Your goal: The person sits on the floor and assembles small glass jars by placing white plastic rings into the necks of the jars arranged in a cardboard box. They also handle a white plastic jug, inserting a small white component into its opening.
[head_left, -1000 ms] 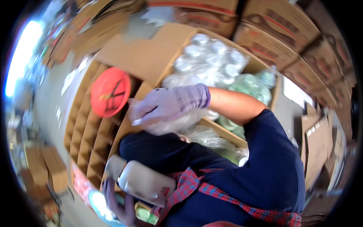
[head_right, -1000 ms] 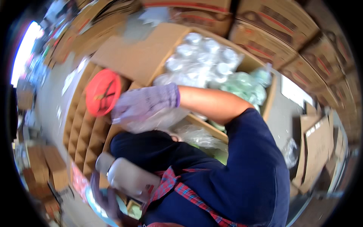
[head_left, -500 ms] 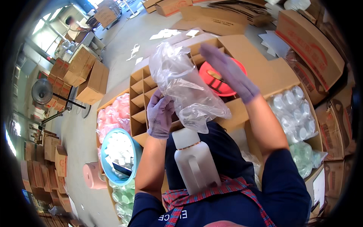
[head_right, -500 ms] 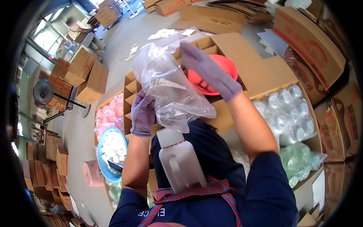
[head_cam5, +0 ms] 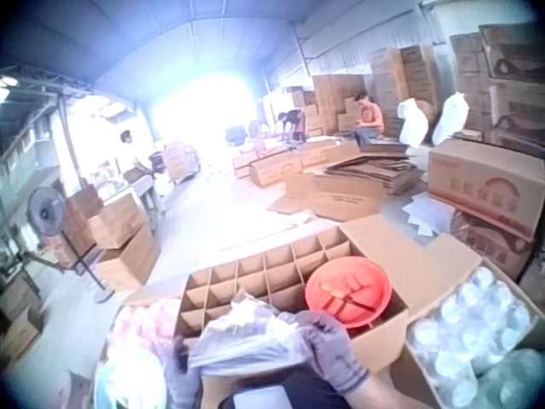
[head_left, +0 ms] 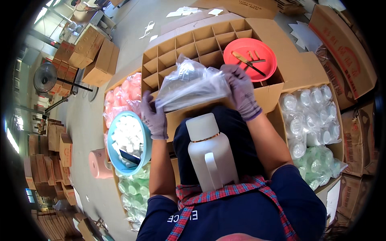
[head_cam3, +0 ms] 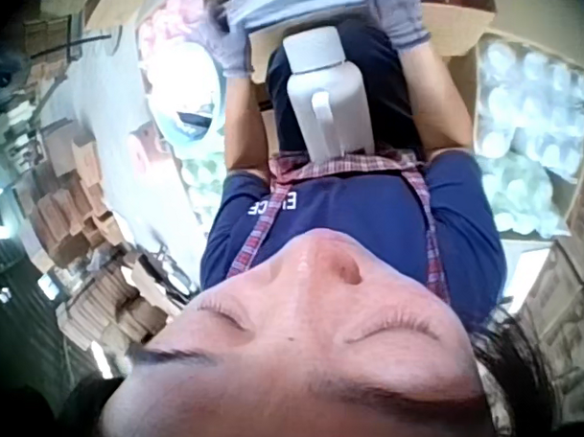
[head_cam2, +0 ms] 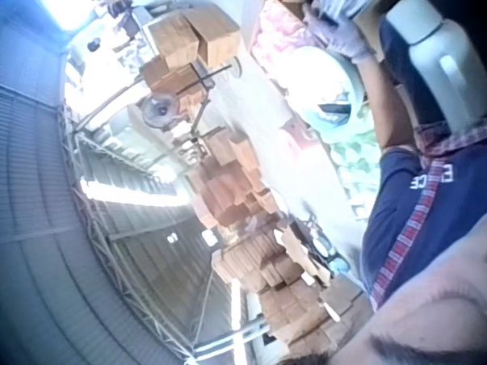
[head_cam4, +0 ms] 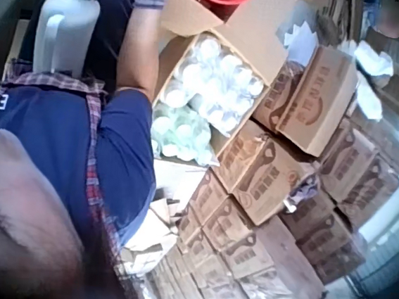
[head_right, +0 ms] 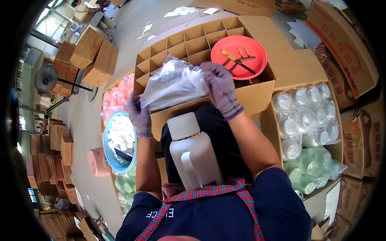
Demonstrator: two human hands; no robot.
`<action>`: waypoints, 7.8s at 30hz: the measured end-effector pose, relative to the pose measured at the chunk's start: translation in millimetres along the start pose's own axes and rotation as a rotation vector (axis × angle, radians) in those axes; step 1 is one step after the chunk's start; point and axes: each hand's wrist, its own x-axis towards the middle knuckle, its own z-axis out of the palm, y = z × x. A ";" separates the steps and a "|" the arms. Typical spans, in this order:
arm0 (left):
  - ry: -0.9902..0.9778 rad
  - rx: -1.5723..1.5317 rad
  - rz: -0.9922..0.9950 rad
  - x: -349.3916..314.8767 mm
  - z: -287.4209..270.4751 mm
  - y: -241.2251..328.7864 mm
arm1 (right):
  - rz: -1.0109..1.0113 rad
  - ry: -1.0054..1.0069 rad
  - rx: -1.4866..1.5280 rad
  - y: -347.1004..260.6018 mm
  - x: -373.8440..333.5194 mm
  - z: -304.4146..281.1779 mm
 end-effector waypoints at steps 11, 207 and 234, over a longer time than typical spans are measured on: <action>0.030 -0.066 0.143 -154.2 -21.5 68.5 | -0.353 -0.519 -0.965 -33.9 -153.5 -19.5; -0.725 1.035 0.811 52.6 123.4 -61.1 | 0.213 -0.418 -2.105 -177.7 29.3 -203.7; 0.119 0.407 0.331 36.8 -39.0 -24.8 | -0.136 -0.713 -2.340 -186.6 38.4 96.8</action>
